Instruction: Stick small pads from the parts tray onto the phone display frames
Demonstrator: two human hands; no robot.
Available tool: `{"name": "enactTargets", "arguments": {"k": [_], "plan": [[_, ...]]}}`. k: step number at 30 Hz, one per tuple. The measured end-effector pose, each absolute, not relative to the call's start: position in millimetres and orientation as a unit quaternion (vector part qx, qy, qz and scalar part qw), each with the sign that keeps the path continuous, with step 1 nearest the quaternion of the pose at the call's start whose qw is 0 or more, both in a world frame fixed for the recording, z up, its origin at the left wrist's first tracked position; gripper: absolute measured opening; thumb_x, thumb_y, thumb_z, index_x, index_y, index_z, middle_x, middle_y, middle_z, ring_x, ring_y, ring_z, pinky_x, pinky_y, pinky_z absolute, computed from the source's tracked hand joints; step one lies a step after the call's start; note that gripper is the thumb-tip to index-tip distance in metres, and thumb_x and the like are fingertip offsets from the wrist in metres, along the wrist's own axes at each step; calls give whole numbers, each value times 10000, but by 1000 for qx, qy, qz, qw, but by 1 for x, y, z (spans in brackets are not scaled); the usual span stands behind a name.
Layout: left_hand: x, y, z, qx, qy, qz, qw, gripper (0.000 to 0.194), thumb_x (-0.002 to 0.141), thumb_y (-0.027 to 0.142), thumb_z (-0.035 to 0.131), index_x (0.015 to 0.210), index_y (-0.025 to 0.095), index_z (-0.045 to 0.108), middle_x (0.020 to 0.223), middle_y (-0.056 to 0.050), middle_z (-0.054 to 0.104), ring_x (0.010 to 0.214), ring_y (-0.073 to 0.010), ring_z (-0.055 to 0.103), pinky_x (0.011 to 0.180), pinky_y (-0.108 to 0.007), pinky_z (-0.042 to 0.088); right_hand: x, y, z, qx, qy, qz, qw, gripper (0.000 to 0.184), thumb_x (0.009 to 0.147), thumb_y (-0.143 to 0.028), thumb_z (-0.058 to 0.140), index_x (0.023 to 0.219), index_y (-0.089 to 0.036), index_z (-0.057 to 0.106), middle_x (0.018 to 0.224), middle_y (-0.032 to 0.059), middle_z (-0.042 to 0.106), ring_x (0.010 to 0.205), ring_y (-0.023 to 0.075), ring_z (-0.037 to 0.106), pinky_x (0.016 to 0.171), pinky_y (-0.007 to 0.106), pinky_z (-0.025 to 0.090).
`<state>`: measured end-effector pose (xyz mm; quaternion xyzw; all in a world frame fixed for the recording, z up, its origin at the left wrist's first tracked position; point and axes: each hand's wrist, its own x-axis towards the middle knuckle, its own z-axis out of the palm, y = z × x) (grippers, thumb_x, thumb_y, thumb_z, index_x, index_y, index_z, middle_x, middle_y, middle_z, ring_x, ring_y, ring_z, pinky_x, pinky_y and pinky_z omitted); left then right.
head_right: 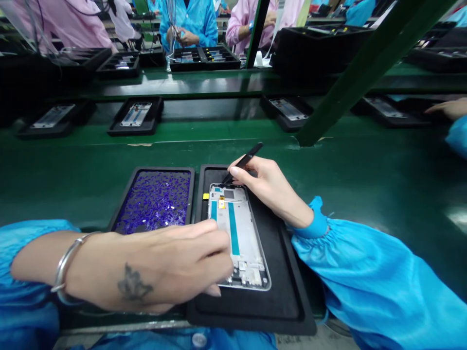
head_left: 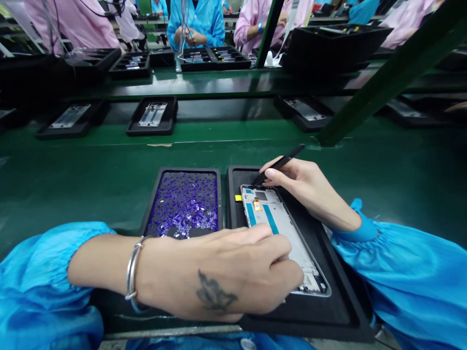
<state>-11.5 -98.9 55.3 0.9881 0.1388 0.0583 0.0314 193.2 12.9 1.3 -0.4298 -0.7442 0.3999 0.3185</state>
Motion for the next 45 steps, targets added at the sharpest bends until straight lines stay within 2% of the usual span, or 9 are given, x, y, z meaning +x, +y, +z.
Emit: {"name": "enactTargets", "arguments": {"k": [10,23,30,31,34,39,41,43,45], "plan": [[-11,-99,56,989,134,53,34,151,805,269,672,863,160,586,862,-48,477,775,-189,407,651,-312,396,190,8,5,-450,-733,387,333,294,820,-480,651,890,-195,676,856,41,684,775,173,659,698,300,559],[-11,-98,55,992,119,26,17,87,850,240,570,890,164,582,863,-57,464,785,-199,379,654,-327,395,191,9,2,-442,-730,392,343,292,824,-482,644,904,-202,660,877,35,682,797,181,661,727,314,564],[-7,-104,36,990,131,41,13,77,874,174,534,932,123,532,853,-60,444,776,-195,398,673,-325,408,196,10,0,-444,-781,299,322,303,873,-478,584,915,-191,669,843,38,686,773,184,663,658,287,515],[-6,-106,31,988,144,50,14,47,898,148,493,923,125,526,850,-59,442,761,-190,396,662,-318,405,197,10,0,-442,-781,299,324,309,873,-479,584,912,-184,670,842,41,684,769,183,661,660,287,522],[-2,-111,14,981,181,65,27,149,959,112,381,897,137,514,869,-62,459,756,-184,404,651,-302,403,197,10,0,-435,-766,331,340,323,854,-473,609,898,-158,668,845,48,676,761,176,656,677,292,557],[-1,-114,8,978,197,53,37,169,986,128,371,914,139,524,926,-62,499,805,-183,418,689,-301,402,197,9,6,-434,-685,410,416,312,792,-439,690,892,-146,656,881,51,648,814,157,652,723,287,610],[-2,-116,11,978,197,54,38,153,994,164,394,918,146,527,941,-60,512,815,-184,424,693,-309,394,199,11,9,-435,-662,412,451,310,776,-426,711,890,-143,657,863,48,632,800,145,642,721,288,618],[-4,-120,12,980,183,67,42,191,1005,300,428,913,162,523,926,-52,514,812,-188,430,677,-321,380,203,12,11,-432,-649,407,477,324,766,-426,723,885,-133,655,832,45,615,765,131,628,701,288,621],[-5,-126,12,982,168,77,41,307,982,466,448,905,177,516,885,-45,508,801,-194,436,646,-329,358,206,14,12,-427,-642,402,494,348,753,-433,737,884,-122,652,819,44,605,745,122,617,687,288,621]]}}
